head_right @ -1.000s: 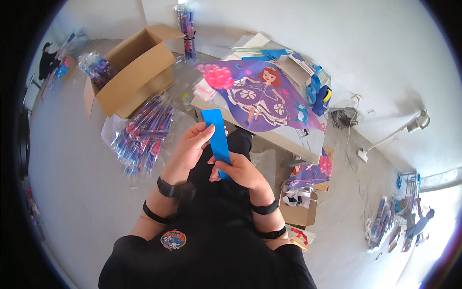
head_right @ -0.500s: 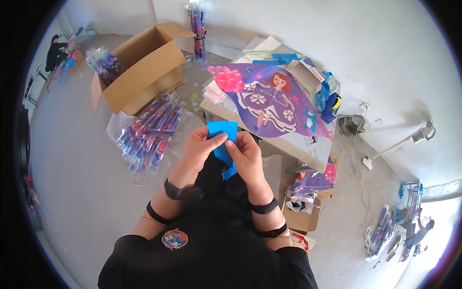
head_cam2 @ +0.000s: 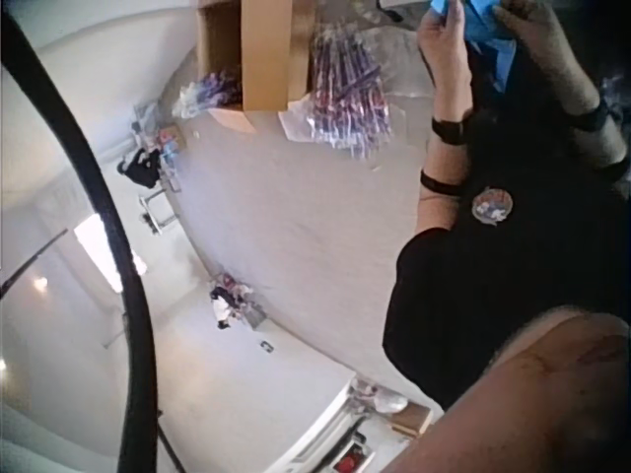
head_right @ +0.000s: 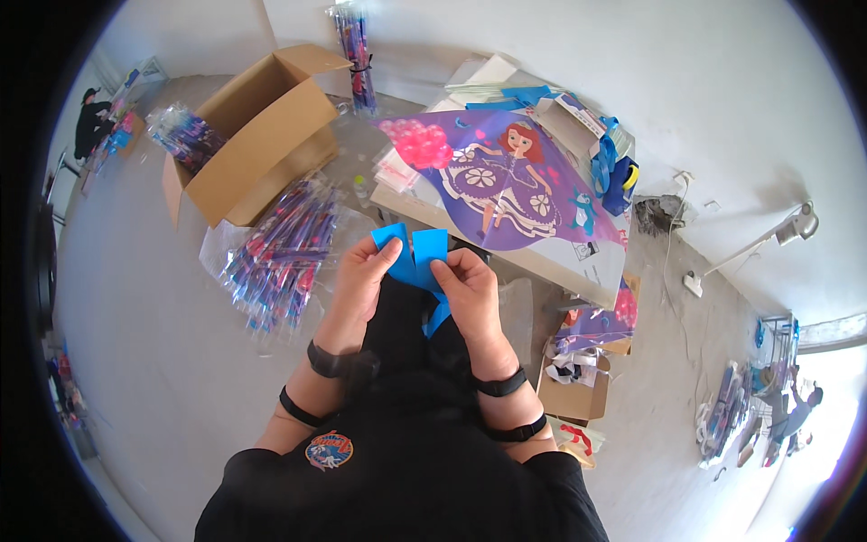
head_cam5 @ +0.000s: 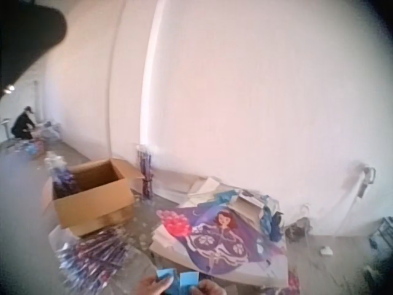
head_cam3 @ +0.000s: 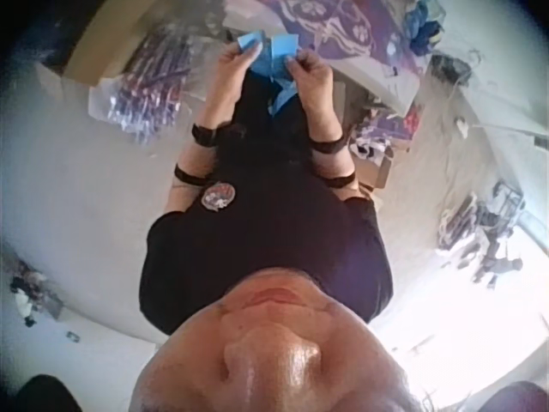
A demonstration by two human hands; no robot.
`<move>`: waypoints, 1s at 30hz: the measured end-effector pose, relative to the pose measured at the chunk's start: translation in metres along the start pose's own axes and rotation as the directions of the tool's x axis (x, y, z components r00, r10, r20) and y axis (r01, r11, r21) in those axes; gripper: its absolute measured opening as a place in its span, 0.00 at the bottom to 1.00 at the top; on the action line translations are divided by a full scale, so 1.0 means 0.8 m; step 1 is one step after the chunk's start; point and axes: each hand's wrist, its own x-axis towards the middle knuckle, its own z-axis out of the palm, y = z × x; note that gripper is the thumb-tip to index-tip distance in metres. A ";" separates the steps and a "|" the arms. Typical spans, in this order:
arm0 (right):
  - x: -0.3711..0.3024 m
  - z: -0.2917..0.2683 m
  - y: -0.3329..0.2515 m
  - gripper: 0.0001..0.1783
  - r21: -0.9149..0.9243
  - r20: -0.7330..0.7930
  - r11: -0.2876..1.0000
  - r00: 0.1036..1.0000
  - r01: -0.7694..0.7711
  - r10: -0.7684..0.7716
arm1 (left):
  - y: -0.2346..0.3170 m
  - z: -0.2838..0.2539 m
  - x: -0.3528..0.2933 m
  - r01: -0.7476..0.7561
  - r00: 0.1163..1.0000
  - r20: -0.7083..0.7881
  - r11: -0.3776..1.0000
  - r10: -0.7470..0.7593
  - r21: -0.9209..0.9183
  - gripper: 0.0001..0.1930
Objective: The recorder is assembling a character-themed kite by attaching blue plastic ribbons to the frame using tape.
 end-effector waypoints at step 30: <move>-0.001 -0.026 -0.006 0.11 0.005 -0.078 0.999 0.996 0.036 -0.036 | -0.014 0.041 0.007 0.089 0.996 -0.015 0.996 -0.089 -0.018 0.09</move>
